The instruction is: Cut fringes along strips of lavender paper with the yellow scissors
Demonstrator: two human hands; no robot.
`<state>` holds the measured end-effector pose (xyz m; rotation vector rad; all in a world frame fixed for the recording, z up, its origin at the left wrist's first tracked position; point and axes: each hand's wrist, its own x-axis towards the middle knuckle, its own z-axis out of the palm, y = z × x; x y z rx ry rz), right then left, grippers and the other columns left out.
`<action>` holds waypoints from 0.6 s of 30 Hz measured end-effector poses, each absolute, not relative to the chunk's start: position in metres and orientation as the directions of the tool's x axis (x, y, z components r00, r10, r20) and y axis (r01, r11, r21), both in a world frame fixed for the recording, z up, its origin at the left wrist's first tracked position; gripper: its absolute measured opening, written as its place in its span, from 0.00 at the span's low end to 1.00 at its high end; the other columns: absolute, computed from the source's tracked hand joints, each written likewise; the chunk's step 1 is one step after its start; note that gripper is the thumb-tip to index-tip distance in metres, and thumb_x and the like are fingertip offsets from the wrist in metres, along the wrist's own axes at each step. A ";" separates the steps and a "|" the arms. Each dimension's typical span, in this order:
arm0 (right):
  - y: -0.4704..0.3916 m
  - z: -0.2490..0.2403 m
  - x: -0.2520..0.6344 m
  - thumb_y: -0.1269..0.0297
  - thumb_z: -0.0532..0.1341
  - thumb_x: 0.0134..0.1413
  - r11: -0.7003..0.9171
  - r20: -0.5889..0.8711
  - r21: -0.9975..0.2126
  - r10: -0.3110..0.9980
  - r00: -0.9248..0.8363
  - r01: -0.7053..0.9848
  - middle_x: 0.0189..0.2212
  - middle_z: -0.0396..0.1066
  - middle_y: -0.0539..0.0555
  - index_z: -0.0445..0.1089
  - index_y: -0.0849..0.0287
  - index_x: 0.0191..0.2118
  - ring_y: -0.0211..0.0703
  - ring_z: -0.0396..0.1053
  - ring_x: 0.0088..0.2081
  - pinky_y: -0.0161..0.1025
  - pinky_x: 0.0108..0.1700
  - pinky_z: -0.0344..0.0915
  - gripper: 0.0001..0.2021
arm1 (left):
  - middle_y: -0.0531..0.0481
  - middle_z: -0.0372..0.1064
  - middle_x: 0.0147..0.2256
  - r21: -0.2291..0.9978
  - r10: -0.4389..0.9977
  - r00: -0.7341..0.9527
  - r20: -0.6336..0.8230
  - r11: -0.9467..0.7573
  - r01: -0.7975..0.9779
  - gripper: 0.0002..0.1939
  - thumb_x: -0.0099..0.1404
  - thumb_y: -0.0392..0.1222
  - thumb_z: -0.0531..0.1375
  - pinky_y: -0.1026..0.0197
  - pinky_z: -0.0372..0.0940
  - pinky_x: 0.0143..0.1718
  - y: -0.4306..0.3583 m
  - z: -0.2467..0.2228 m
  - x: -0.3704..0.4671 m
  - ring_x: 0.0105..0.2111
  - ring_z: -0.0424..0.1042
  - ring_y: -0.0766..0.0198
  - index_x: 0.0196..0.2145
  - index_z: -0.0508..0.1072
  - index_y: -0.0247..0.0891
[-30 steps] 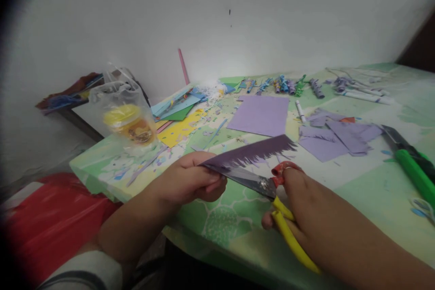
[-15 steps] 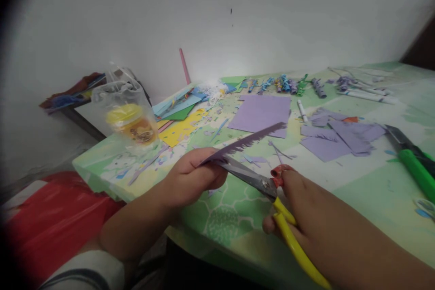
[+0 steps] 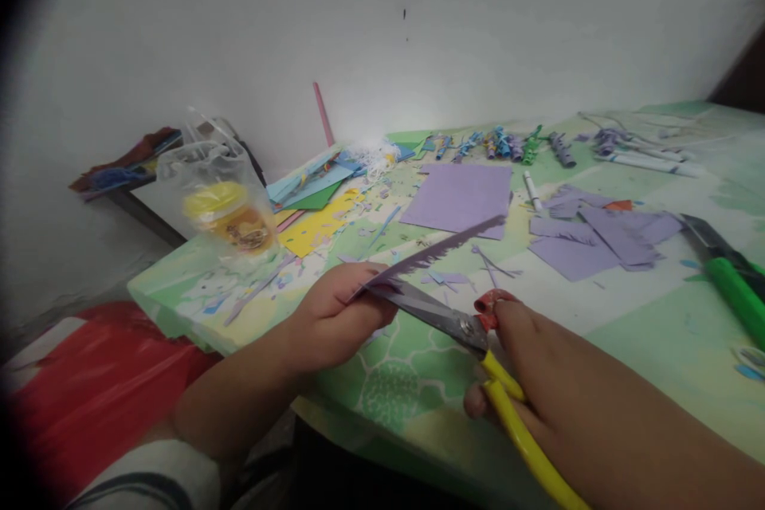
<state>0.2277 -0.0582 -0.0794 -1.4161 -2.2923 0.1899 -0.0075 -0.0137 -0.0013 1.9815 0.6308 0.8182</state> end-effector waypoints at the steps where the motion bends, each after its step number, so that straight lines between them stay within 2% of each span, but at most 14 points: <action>1: -0.058 -0.079 0.227 0.48 0.46 0.57 0.474 0.304 -0.332 0.872 -0.383 0.815 0.44 0.73 0.59 0.59 0.50 0.50 0.59 0.70 0.50 0.48 0.39 0.73 0.19 | 0.58 0.50 0.18 0.863 0.689 0.660 0.299 -0.490 0.121 0.11 0.58 0.36 0.50 0.66 0.50 0.23 -0.014 -0.001 -0.007 0.21 0.51 0.72 0.19 0.55 0.38; 7: -0.058 -0.078 0.226 0.48 0.47 0.57 0.507 0.339 -0.299 0.848 -0.407 0.808 0.44 0.74 0.59 0.60 0.50 0.48 0.57 0.73 0.47 0.46 0.36 0.75 0.18 | 0.57 0.49 0.18 0.876 0.701 0.664 0.261 -0.461 0.142 0.12 0.59 0.37 0.51 0.66 0.51 0.23 -0.014 0.000 -0.008 0.22 0.52 0.71 0.19 0.54 0.38; 11: -0.055 -0.080 0.232 0.48 0.47 0.57 0.492 0.336 -0.291 0.855 -0.394 0.820 0.43 0.74 0.62 0.59 0.52 0.50 0.58 0.75 0.43 0.47 0.34 0.75 0.20 | 0.58 0.49 0.18 0.905 0.695 0.665 0.274 -0.421 0.068 0.13 0.60 0.38 0.50 0.66 0.50 0.23 -0.015 -0.002 -0.007 0.21 0.51 0.72 0.19 0.55 0.38; 15: -0.048 -0.085 0.242 0.49 0.51 0.55 0.527 0.257 -0.290 0.847 -0.465 0.799 0.46 0.74 0.63 0.58 0.54 0.52 0.57 0.75 0.44 0.46 0.36 0.75 0.22 | 0.59 0.50 0.17 0.957 0.708 0.670 0.226 -0.290 -0.016 0.15 0.62 0.40 0.51 0.66 0.48 0.20 -0.015 -0.005 -0.005 0.18 0.49 0.74 0.18 0.56 0.37; 18: -0.046 -0.085 0.242 0.47 0.53 0.53 0.498 0.233 -0.313 0.866 -0.443 0.809 0.46 0.74 0.62 0.65 0.53 0.45 0.56 0.75 0.44 0.47 0.40 0.74 0.18 | 0.59 0.49 0.16 0.986 0.676 0.718 0.168 -0.131 -0.108 0.15 0.61 0.41 0.53 0.67 0.46 0.18 -0.012 -0.007 -0.005 0.17 0.48 0.75 0.19 0.57 0.37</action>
